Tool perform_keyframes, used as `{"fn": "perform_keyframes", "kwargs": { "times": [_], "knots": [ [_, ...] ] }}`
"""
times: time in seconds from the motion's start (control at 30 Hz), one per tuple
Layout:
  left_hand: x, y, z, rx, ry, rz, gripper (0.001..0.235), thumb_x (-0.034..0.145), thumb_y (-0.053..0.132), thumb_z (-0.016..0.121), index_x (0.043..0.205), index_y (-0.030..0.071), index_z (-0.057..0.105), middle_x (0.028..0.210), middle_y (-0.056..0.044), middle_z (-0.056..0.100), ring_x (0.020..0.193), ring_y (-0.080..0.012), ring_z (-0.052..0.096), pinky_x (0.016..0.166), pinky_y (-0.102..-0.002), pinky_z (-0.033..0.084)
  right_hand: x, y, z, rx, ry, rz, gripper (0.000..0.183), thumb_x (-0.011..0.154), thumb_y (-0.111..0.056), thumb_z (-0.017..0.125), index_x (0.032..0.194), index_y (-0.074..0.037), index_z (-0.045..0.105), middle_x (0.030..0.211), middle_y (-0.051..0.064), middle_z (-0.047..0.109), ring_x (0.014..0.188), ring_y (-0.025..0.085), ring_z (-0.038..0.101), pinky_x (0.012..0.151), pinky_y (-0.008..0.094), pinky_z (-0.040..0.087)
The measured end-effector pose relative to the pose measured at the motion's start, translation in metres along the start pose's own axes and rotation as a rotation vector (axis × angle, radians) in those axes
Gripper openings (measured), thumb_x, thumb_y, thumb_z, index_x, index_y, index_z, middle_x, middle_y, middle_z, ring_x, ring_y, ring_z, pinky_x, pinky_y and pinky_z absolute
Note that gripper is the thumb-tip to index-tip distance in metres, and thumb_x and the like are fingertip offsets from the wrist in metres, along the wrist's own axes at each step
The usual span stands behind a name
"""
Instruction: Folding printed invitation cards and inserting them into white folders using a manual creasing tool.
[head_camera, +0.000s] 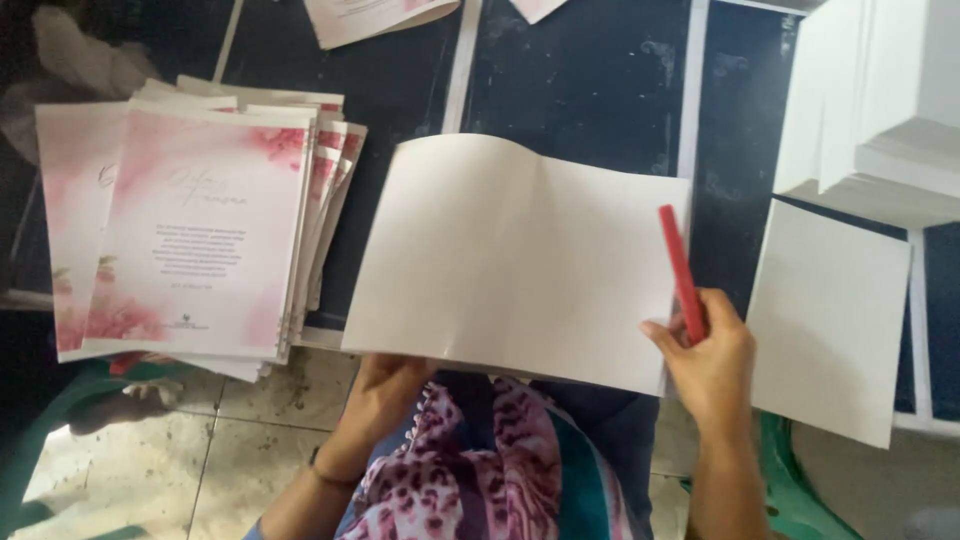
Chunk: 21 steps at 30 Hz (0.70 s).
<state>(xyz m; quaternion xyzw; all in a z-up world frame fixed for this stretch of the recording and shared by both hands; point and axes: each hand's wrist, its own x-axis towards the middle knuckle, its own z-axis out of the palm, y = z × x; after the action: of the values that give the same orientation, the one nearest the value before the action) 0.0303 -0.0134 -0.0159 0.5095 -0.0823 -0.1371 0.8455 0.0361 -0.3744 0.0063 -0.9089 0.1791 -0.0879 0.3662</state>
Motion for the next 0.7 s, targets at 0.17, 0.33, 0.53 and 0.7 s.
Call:
{"fn": "perform_keyframes", "kwargs": {
  "times": [0.17, 0.33, 0.53, 0.7],
  "knots": [
    [0.074, -0.006, 0.060, 0.720, -0.121, 0.261, 0.031, 0.089, -0.001, 0.062, 0.119, -0.009, 0.058, 0.144, -0.037, 0.051, 0.132, -0.0519, 0.053, 0.109, -0.063, 0.041, -0.001, -0.016, 0.012, -0.036, -0.032, 0.013, 0.040, 0.071, -0.023, 0.097, 0.100, -0.010, 0.074, 0.071, 0.009, 0.072, 0.060, 0.030, 0.068, 0.059, 0.039, 0.052],
    [0.073, -0.005, 0.101, 1.678, -0.326, 0.230, 0.062, 0.100, 0.044, 0.058, 0.152, 0.016, 0.044, 0.167, -0.025, 0.026, 0.153, -0.0519, 0.023, 0.123, -0.063, 0.016, -0.009, -0.007, -0.006, 0.085, -0.073, -0.004, 0.016, 0.093, -0.021, 0.081, 0.107, -0.014, 0.080, 0.071, 0.004, 0.077, 0.053, 0.019, 0.063, 0.054, 0.030, 0.050],
    [0.070, -0.031, 0.094, 1.798, -0.168, 0.509, 0.087, 0.091, 0.057, 0.066, 0.161, 0.013, 0.038, 0.169, -0.020, 0.030, 0.154, -0.0468, 0.030, 0.126, -0.058, 0.024, -0.026, 0.004, 0.004, -0.126, -0.116, -0.100, 0.066, 0.063, -0.024, 0.099, 0.121, -0.014, 0.068, 0.076, -0.002, 0.066, 0.057, 0.016, 0.049, 0.064, 0.033, 0.049],
    [0.036, -0.038, 0.104, 1.490, -0.515, 0.589, 0.080, 0.088, 0.044, 0.073, 0.152, 0.004, 0.049, 0.159, -0.018, 0.050, 0.150, -0.0339, 0.044, 0.123, -0.056, 0.028, -0.008, -0.009, -0.033, 0.031, -0.068, -0.140, 0.040, 0.099, -0.014, 0.065, 0.139, -0.009, 0.067, 0.106, 0.009, 0.067, 0.073, 0.017, 0.066, 0.075, 0.032, 0.054]
  ]
}}
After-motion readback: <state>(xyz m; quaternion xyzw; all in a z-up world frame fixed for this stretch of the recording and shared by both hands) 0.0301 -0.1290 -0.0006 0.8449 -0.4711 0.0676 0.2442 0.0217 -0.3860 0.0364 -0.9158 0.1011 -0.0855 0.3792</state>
